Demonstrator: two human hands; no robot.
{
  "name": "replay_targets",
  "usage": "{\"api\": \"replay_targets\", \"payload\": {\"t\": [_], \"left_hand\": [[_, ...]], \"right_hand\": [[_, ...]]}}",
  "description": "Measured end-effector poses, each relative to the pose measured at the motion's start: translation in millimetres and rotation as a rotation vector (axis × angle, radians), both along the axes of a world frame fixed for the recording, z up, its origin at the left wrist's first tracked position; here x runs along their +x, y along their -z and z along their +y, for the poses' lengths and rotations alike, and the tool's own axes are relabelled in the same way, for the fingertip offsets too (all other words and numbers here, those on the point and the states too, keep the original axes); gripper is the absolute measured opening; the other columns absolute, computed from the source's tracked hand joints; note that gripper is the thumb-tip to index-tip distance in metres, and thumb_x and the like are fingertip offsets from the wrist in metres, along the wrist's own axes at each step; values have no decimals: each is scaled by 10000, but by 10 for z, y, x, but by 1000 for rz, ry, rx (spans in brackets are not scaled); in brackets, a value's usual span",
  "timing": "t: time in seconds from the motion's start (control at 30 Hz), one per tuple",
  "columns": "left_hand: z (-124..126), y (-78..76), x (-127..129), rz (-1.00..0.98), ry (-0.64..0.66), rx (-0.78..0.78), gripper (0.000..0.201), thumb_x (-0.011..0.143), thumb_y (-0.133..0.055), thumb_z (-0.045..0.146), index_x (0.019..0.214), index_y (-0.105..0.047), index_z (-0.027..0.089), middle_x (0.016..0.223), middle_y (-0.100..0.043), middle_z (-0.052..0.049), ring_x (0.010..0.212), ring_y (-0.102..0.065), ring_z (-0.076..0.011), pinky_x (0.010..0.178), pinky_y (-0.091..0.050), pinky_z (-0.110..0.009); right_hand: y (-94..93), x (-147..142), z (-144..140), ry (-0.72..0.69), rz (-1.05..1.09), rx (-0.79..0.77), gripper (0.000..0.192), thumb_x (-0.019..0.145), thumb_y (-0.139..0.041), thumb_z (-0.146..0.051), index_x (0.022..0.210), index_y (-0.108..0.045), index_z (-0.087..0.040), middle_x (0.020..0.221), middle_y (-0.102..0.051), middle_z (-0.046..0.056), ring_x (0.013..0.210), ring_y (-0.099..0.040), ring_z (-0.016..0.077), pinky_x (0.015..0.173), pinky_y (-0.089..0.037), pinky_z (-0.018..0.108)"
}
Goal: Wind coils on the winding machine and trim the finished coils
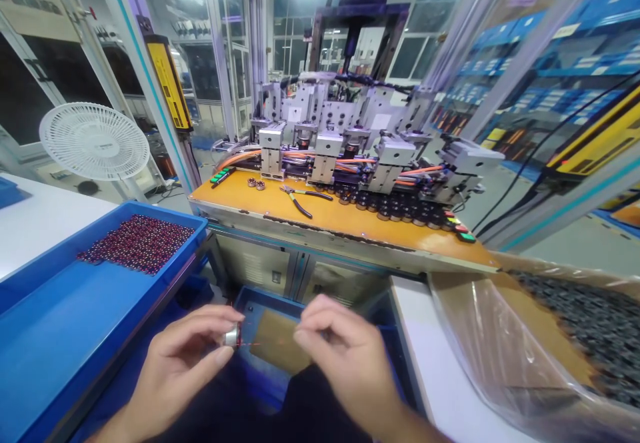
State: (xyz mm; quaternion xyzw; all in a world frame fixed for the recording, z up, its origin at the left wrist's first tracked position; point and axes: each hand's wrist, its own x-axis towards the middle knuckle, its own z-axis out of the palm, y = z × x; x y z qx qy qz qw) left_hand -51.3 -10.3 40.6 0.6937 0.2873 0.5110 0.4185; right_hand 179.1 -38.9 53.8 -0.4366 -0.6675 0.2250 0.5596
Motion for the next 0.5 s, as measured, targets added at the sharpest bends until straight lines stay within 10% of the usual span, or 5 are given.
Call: {"api": "replay_targets", "payload": {"t": [0.2, 0.33, 0.5], "left_hand": [[9, -97, -5, 192, 25, 157, 254, 793, -686, 52, 969, -722, 231, 1013, -763, -74, 913, -741, -198, 729, -613, -238], [-5, -128, 2, 227, 48, 187, 251, 801, -681, 64, 982, -718, 233, 1029, -751, -72, 893, -742, -183, 758, -613, -242], [-43, -131, -65, 198, 41, 166, 264, 802, -684, 59, 986, -720, 246, 1019, -760, -66, 901, -742, -186, 755, -612, -244]], "right_hand": [[-461, 129, 78, -120, -658, 402, 198, 963, -533, -157, 1134, -625, -194, 942, -660, 80, 833, -614, 184, 709, -540, 300], [-491, -100, 160, -262, -983, 544, 376, 998, -296, -131, 996, -669, -86, 831, -653, 122, 706, -548, 208, 600, -479, 348], [-352, -243, 111, -438, -521, -121, 339, 990, -443, -204, 705, -618, -150, 679, -598, 25, 622, -535, 133, 585, -468, 251]]}}
